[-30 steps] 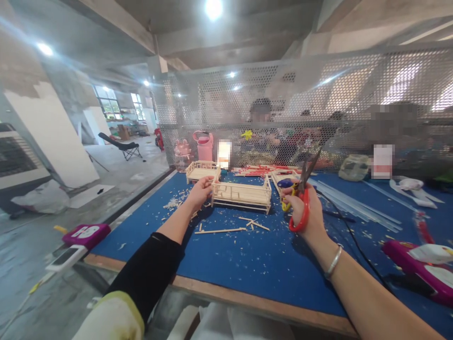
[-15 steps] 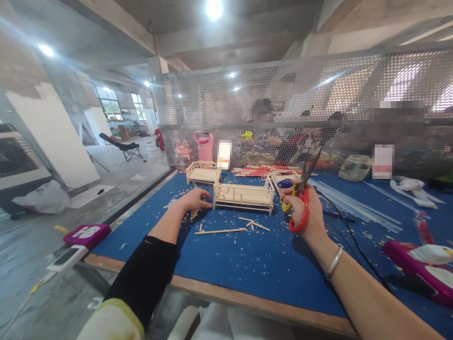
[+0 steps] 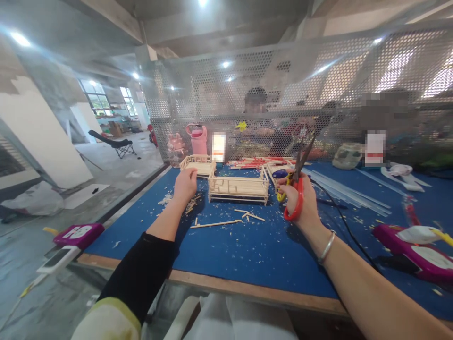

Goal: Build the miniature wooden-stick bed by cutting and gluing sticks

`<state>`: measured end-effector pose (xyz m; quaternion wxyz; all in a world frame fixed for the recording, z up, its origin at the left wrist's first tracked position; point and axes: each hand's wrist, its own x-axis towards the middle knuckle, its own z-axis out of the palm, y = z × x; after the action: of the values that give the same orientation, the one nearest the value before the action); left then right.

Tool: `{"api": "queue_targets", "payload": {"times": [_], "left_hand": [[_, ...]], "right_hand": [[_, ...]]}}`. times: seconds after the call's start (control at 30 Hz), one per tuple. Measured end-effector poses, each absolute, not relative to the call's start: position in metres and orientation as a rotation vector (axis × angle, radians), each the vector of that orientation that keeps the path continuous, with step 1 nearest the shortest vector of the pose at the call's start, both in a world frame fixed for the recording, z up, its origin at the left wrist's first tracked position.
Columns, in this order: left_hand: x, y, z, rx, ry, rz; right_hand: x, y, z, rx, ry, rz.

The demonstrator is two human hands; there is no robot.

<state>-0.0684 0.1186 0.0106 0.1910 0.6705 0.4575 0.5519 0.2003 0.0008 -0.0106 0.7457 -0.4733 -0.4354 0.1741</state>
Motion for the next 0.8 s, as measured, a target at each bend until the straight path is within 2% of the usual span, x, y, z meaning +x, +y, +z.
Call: {"api": "queue_targets", "payload": {"times": [0.07, 0.27, 0.53, 0.8], "left_hand": [[-0.059, 0.11, 0.015, 1.918, 1.224, 1.576], [-0.043, 0.097, 0.012, 2.241, 0.928, 1.33], [-0.042, 0.107, -0.003, 1.863, 1.108, 1.354], [-0.045, 0.114, -0.009, 1.93, 0.994, 1.194]], "right_hand": [[0.2, 0.001, -0.01, -1.035, -0.949, 0.386], [0.196, -0.003, -0.004, -1.069, -0.922, 0.393], [0.196, -0.001, -0.008, -1.034, -0.952, 0.388], [0.2, 0.001, -0.014, -1.037, -0.97, 0.401]]}}
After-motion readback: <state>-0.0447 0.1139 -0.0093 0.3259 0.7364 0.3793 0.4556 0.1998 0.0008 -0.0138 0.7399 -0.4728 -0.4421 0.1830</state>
